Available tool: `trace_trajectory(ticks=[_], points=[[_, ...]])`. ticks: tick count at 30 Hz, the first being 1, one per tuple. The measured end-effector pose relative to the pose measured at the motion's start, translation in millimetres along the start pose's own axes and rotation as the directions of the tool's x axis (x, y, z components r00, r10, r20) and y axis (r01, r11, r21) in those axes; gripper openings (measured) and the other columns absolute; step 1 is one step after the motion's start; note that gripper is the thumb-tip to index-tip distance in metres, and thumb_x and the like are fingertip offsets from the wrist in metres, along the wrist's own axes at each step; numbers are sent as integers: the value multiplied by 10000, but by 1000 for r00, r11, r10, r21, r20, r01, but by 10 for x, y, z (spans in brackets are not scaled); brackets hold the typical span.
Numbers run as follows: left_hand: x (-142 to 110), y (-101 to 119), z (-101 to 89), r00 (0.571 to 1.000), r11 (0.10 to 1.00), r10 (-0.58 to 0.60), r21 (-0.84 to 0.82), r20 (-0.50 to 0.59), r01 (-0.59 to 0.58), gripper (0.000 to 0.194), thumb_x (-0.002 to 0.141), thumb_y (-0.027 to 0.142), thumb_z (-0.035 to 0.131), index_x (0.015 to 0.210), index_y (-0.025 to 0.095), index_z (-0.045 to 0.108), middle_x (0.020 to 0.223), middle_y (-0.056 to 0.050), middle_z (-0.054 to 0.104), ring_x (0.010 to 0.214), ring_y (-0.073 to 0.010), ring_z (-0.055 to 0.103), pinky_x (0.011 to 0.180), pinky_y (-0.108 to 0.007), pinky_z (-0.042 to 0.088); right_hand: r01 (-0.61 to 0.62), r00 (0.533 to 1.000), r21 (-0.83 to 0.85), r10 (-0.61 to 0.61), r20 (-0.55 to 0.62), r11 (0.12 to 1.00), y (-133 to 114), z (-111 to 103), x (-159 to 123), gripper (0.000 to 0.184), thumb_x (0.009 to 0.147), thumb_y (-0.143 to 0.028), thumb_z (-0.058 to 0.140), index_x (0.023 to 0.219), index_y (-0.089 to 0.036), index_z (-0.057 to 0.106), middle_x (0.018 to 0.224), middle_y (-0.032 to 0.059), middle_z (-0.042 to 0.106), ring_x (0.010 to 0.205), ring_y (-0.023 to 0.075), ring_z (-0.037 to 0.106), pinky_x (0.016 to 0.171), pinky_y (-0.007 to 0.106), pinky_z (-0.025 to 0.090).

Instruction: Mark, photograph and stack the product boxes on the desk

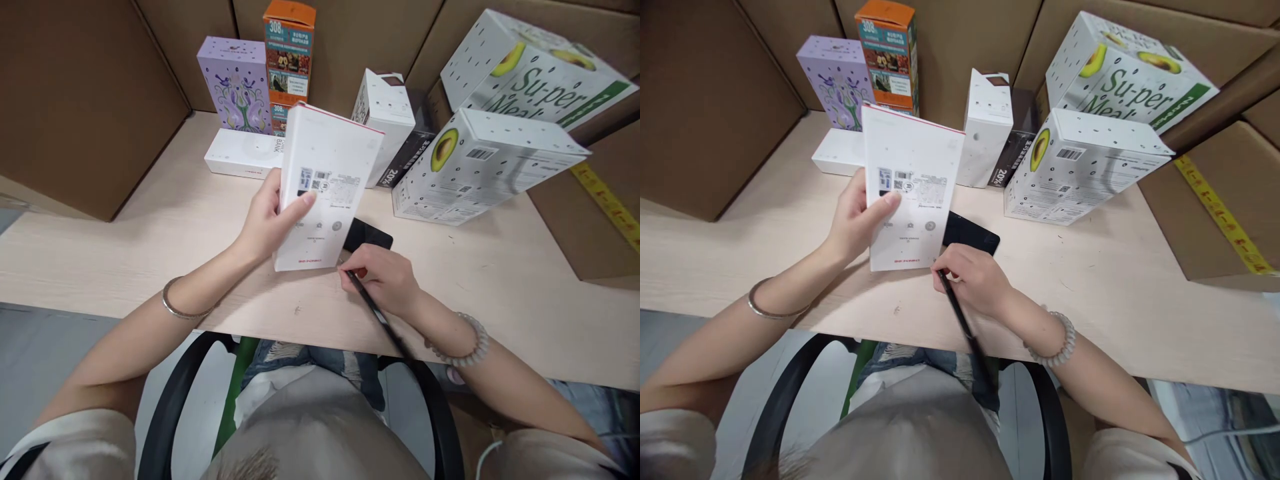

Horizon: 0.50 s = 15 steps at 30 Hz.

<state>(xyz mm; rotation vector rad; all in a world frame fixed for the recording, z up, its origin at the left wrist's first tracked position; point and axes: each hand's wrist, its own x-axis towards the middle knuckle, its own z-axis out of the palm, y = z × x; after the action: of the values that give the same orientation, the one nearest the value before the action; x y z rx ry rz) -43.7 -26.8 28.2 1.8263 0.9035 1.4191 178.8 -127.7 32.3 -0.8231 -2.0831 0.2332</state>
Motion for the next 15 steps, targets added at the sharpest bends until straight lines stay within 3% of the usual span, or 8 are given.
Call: trace_trajectory(ticks=[4,8,11,15], points=[[168,-136,-164,991,1000,27,15,-133,-26,577,838,771,699,1003,224,621,940,-35,671,959,-258,702,849,-436,604,82,981,-183,-47,187,980,48,9,-88,215,981,-55,531,954,-147,723,821,66,712,761,177,667,667,296,568],[283,-213,-268,973,999,39,-19,-229,-45,566,780,770,759,948,247,621,918,-19,672,929,-232,683,832,-403,569,68,976,-254,-12,219,965,52,-1,-136,221,1010,-123,559,1047,-115,777,770,46,655,709,161,619,634,282,535],[301,-226,-271,967,999,23,-33,-253,-33,560,760,767,780,925,257,621,899,-18,671,909,-225,662,810,-399,536,70,971,-301,4,240,951,52,-11,-154,256,1009,-138,553,1089,-121,796,737,27,626,666,153,570,627,289,502],[280,-224,-232,967,999,15,-23,-254,-21,551,759,769,775,907,263,615,903,-28,658,952,-246,655,821,-410,518,70,928,-350,68,367,934,95,-33,-152,260,1022,-232,580,1127,-136,797,771,39,657,674,173,577,679,344,473]])
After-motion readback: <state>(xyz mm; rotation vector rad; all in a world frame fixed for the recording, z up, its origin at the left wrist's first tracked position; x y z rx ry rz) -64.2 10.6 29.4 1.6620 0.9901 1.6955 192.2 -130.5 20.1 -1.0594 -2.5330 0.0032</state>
